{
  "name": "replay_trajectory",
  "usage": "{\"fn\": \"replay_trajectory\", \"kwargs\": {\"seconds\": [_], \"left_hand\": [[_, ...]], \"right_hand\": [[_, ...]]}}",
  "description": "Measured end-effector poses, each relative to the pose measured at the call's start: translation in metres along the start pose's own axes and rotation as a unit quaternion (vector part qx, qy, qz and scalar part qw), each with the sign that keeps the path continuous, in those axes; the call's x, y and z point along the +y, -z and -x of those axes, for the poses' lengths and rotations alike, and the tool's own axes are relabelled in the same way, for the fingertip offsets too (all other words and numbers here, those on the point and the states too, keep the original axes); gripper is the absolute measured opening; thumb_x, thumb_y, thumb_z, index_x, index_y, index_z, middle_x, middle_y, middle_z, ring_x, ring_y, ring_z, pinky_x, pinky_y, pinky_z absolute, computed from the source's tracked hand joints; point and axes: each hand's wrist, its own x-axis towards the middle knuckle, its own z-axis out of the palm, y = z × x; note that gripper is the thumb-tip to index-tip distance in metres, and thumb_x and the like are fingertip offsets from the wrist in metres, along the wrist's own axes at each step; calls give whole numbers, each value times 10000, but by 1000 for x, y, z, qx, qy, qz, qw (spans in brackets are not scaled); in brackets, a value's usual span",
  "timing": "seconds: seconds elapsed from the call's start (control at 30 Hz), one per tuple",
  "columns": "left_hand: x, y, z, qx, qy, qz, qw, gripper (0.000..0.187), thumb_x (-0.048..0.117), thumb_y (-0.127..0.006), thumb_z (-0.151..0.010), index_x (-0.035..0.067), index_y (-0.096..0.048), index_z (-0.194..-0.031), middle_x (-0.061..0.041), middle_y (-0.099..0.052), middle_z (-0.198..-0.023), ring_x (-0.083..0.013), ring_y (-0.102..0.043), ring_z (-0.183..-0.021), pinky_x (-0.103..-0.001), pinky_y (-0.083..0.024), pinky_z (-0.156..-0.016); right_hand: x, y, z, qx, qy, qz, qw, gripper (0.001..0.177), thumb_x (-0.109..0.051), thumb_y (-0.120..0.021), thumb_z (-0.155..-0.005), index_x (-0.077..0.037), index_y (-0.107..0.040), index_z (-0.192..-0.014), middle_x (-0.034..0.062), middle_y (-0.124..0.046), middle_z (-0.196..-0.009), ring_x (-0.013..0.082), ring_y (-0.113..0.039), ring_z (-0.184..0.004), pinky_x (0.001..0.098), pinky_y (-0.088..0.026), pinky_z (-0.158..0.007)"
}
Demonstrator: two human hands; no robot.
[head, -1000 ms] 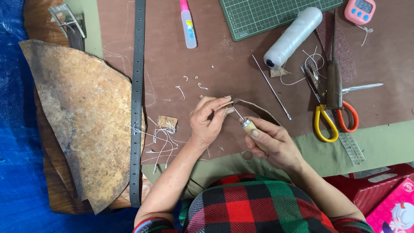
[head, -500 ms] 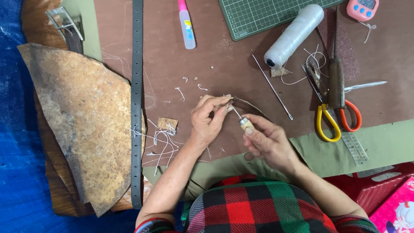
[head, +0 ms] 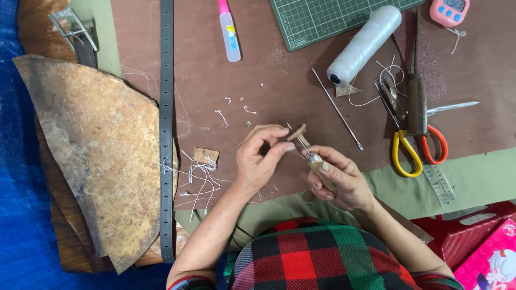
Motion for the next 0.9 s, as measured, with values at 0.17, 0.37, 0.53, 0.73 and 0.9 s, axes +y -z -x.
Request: {"fn": "replay_trajectory", "kwargs": {"seconds": [0.17,0.37,0.53,0.73,0.9], "left_hand": [[13,-2,3,-18,-38,-4,999,125,80,-812,-878,75,-781,-998,-113,-766,-977,-227,-706,-719,-349,-579,-673],[23,-4,3,-26,-117,-42,992,53,93,-781,-910,126,-797,-947,-93,-775,-995,-281,-725,-743,-384,-615,-665],[24,-7,5,-34,-145,-38,988,51,97,-770,-920,132,-796,-947,-86,-778,-1001,-270,-707,-723,-377,-619,-646],[22,-10,7,-26,-117,-19,993,24,116,-755,-927,113,-775,-940,-96,-784,-980,-278,-698,-688,-367,-594,-598],[9,-11,9,-25,-91,-21,995,150,148,-785,-921,85,-733,-1046,-122,-774,-1033,-295,-739,-771,-394,-607,-647]], "right_hand": [[5,5,7,-21,101,74,992,424,55,-598,-930,113,-564,-1349,283,-589,-660,168,-535,-450,262,-467,-409],[1,9,8,-2,177,241,954,490,80,-741,-838,154,-607,-1304,256,-729,-870,184,-679,-747,321,-593,-637],[-1,8,13,1,206,331,921,510,67,-779,-803,136,-630,-1286,230,-759,-979,229,-734,-936,396,-623,-800],[-2,-12,13,-48,184,213,958,446,39,-665,-910,143,-567,-1333,270,-678,-810,231,-634,-681,354,-578,-597],[-6,-21,18,-67,62,27,995,449,-100,-524,-1034,45,-503,-1459,357,-614,-731,276,-646,-521,356,-583,-421]]}}
